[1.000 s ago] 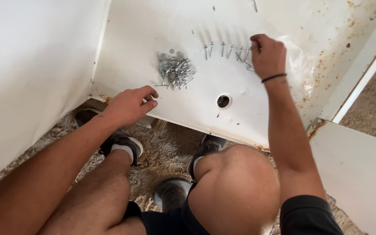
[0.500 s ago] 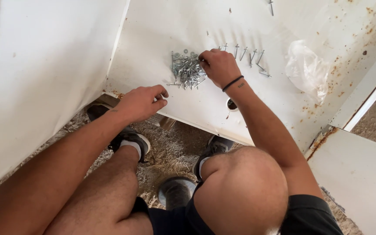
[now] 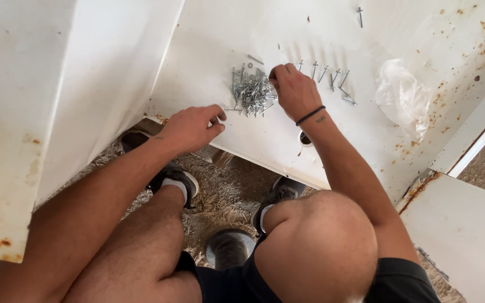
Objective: The person sorts and gathers small screws and bolts from a white surface while sitting on the floor.
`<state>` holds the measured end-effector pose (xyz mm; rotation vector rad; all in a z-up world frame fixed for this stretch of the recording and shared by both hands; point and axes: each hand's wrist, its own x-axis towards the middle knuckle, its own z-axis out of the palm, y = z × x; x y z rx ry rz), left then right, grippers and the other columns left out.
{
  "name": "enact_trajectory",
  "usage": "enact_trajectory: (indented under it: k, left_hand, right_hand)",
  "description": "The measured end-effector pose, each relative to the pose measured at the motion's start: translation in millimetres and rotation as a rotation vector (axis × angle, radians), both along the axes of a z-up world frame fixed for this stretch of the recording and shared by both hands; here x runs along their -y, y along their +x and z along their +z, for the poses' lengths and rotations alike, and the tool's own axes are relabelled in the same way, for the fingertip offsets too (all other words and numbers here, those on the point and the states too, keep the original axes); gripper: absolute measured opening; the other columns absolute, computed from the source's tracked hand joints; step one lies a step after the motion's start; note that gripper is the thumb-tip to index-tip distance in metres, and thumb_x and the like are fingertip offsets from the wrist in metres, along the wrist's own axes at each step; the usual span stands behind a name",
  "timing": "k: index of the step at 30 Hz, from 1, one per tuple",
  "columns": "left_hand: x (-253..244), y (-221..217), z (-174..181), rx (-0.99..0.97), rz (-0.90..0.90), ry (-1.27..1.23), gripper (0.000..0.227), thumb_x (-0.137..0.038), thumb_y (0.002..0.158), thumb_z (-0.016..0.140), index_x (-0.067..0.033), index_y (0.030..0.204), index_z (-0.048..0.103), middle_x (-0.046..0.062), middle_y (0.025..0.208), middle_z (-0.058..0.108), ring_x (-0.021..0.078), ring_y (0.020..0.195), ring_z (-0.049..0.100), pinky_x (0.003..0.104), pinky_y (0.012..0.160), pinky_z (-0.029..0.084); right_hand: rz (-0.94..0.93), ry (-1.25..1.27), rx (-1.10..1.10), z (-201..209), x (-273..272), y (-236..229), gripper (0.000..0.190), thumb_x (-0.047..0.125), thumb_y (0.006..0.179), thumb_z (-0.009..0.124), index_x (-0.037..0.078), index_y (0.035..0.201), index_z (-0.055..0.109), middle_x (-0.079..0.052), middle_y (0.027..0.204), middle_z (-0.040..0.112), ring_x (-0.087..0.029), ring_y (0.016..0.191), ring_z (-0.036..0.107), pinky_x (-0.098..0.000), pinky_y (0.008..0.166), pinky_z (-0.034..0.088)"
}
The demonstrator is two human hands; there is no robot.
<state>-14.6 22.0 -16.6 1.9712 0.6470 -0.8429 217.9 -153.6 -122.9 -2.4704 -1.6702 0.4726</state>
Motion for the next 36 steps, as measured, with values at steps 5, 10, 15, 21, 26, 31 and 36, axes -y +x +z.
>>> enact_trajectory:
  k: [5,10,15,21,26,31,36]
  left_hand:
    - [-1.2,1.1,-8.6,0.018,0.03,0.047,0.034,-0.035,0.098,0.054,-0.0239,0.128,0.063,0.0,0.117,0.075,0.0334,0.109,0.07,0.055,0.098,0.052]
    - [-0.1,4.4,3.6,0.092,0.105,0.066,0.041,-0.036,0.097,0.055,-0.0248,0.137,0.056,0.002,0.128,0.07,0.0321,0.111,0.069,0.058,0.098,0.051]
    - [2.0,7.0,9.7,0.279,0.198,-0.107,0.034,-0.028,0.103,0.059,-0.0147,0.135,0.062,0.013,0.108,0.076,0.037,0.099,0.073,0.053,0.09,0.053]
    - [8.4,-14.3,-20.4,0.16,0.368,-0.402,0.039,-0.03,0.091,0.073,-0.0147,0.126,0.067,0.008,0.096,0.079,0.0189,0.082,0.071,0.037,0.085,0.052]
    - [10.8,-6.2,-8.0,0.142,0.367,-0.339,0.024,-0.024,0.096,0.063,-0.0169,0.119,0.068,0.001,0.088,0.08,0.0153,0.078,0.075,0.031,0.08,0.053]
    - [6.9,-8.6,-3.3,0.168,0.372,-0.295,0.027,-0.022,0.098,0.059,-0.0169,0.122,0.067,0.002,0.093,0.081,0.0183,0.081,0.076,0.034,0.083,0.054]
    - [6.3,-12.7,-8.3,0.062,0.135,-0.173,0.027,-0.026,0.101,0.054,-0.0228,0.124,0.068,-0.003,0.1,0.081,0.0243,0.096,0.076,0.042,0.091,0.054]
  right_hand:
    - [-0.02,0.039,0.105,20.3,0.2,-4.9,0.015,0.034,0.109,0.051,0.019,0.108,0.055,-0.001,0.089,0.053,-0.03,0.071,0.07,-0.0453,0.064,0.06]
    - [-0.041,0.101,0.0,30.6,-3.2,-27.0,0.02,0.036,0.112,0.048,0.018,0.11,0.055,-0.004,0.09,0.053,-0.036,0.073,0.07,-0.0504,0.063,0.059]
    - [-0.121,0.265,-0.573,25.5,-4.8,-72.6,0.016,0.03,0.102,0.068,0.016,0.11,0.065,-0.007,0.091,0.07,-0.035,0.091,0.071,-0.0502,0.077,0.058]
    - [-0.087,0.202,-0.772,29.4,1.6,-80.6,0.017,0.028,0.1,0.07,0.015,0.11,0.067,-0.01,0.092,0.072,-0.037,0.094,0.071,-0.0502,0.083,0.056]
    - [-0.091,0.258,-0.596,19.5,-7.1,-53.4,0.018,0.016,0.096,0.07,0.011,0.113,0.067,-0.015,0.095,0.072,-0.042,0.089,0.071,-0.0552,0.078,0.056]
    - [-0.053,0.235,-0.089,-2.9,-9.2,-4.0,0.021,0.024,0.097,0.071,0.027,0.118,0.071,-0.001,0.098,0.068,-0.03,0.084,0.072,-0.0448,0.072,0.059]
    - [0.04,0.098,0.079,-12.4,-14.9,-2.2,0.016,0.032,0.102,0.062,0.034,0.117,0.068,0.003,0.095,0.062,-0.026,0.081,0.072,-0.0421,0.071,0.061]
